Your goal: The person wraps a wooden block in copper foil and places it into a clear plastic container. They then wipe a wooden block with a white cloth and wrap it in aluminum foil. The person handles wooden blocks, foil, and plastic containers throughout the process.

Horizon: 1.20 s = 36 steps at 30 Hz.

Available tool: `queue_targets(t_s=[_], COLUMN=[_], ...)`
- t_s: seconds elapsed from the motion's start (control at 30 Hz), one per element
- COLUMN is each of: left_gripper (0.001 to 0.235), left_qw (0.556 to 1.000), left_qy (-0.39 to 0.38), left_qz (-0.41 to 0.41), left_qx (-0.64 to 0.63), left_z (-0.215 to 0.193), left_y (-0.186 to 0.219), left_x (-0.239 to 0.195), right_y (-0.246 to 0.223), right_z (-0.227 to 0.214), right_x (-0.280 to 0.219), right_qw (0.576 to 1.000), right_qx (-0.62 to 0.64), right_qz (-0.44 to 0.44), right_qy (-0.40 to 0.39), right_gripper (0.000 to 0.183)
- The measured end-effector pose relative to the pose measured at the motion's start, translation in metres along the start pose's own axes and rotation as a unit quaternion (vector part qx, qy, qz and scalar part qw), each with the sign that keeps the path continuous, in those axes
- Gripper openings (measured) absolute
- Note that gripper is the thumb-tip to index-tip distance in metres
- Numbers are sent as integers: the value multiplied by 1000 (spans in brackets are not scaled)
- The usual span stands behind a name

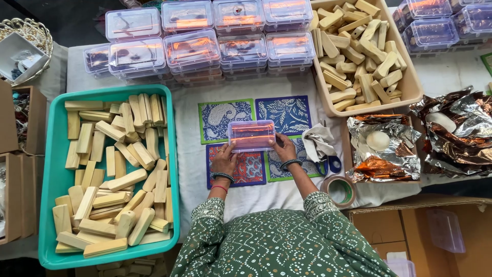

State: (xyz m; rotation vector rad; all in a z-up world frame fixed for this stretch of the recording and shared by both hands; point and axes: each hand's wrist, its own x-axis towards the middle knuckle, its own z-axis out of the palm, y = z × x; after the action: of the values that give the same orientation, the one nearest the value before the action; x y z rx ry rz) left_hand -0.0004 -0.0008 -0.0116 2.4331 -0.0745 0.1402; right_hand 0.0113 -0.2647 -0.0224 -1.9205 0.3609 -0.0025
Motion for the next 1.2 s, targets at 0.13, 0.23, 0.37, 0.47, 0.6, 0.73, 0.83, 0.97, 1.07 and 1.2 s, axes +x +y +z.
queue_targets(t_s=[0.13,0.23,0.37,0.47,0.6,0.73,0.83,0.97,1.07,1.2], left_gripper=[53,54,52,50,50,50,46,55,72,85], left_qw=[1000,999,999,1000,1000,1000,999,988,915,778], left_qy=[4,17,10,16,20,16,12,-15,-42,-72], left_qz=[25,36,28,25,24,9,-9,-72,-109,-304], left_qx=[12,11,12,5,5,-17,-30,-138,-387,-545], left_z=[4,5,0,0,1,2,0,8,40,31], left_y=[-4,-5,0,-1,0,-3,1,-4,-37,-29], left_x=[-1,2,2,2,1,1,0,0,2,6], right_y=[2,-3,-2,6,32,6,-8,16,3,-1], right_z=[-2,-2,3,16,27,26,25,27,18,8], right_x=[-2,-2,-9,-21,-21,-29,-33,-25,-26,-29], right_qw=[1000,1000,997,990,980,993,977,957,934,916], right_qx=[-14,12,-69,-108,-133,86,174,260,319,362], right_qz=[-2,-9,-16,-47,-69,-12,115,120,159,170], right_qy=[0,-4,28,76,131,79,46,36,26,9], right_gripper=[62,63,59,53,46,52,57,56,56,56])
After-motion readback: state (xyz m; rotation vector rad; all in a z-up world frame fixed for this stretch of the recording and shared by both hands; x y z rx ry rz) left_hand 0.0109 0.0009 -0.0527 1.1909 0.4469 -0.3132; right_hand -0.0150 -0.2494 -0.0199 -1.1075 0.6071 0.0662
